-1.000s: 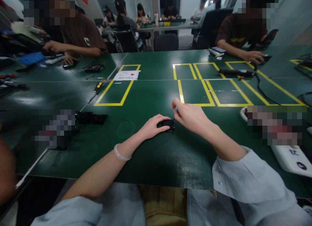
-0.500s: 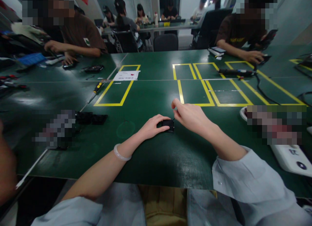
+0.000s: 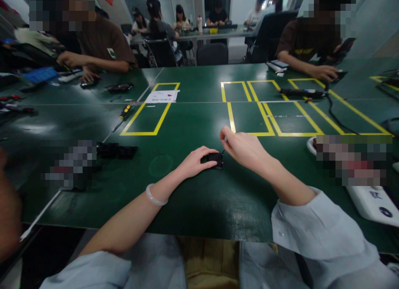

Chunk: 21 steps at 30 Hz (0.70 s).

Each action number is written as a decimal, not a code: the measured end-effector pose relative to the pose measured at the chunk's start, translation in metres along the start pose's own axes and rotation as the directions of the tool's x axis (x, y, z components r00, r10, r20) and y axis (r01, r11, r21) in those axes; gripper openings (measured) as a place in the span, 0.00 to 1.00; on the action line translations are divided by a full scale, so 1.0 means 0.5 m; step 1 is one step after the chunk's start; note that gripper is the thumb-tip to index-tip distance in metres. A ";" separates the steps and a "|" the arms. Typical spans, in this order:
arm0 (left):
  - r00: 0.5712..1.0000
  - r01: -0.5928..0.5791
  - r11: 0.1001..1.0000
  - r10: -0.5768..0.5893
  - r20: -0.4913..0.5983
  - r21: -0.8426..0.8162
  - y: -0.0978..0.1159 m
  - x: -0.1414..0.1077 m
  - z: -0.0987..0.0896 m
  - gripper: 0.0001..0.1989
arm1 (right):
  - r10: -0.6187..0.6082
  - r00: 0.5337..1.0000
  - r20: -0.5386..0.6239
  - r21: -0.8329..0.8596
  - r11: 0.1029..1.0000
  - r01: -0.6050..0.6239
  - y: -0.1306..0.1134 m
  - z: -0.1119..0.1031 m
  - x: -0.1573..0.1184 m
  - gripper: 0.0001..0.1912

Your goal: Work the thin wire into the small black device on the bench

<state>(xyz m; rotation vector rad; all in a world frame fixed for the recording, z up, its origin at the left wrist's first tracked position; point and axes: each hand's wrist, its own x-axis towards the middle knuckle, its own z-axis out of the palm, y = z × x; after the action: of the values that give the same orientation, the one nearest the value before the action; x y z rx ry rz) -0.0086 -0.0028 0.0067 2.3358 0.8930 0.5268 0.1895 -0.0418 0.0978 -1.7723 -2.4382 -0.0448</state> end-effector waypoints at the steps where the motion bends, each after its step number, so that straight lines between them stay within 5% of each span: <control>1: 1.000 -0.002 1.000 0.002 -0.004 -0.002 0.000 0.000 0.000 0.20 | -0.003 1.000 -0.004 0.012 1.000 0.003 0.000 0.000 -0.001 0.14; 21: 1.000 0.001 1.000 -0.001 -0.012 0.005 -0.007 0.000 0.004 0.20 | -0.014 1.000 0.000 0.027 1.000 0.014 0.000 -0.001 -0.004 0.14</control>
<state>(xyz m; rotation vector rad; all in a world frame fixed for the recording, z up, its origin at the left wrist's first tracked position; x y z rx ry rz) -0.0091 -0.0013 0.0031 2.3390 0.9020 0.5397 0.1898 -0.0436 0.0981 -1.7452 -2.4396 -0.0133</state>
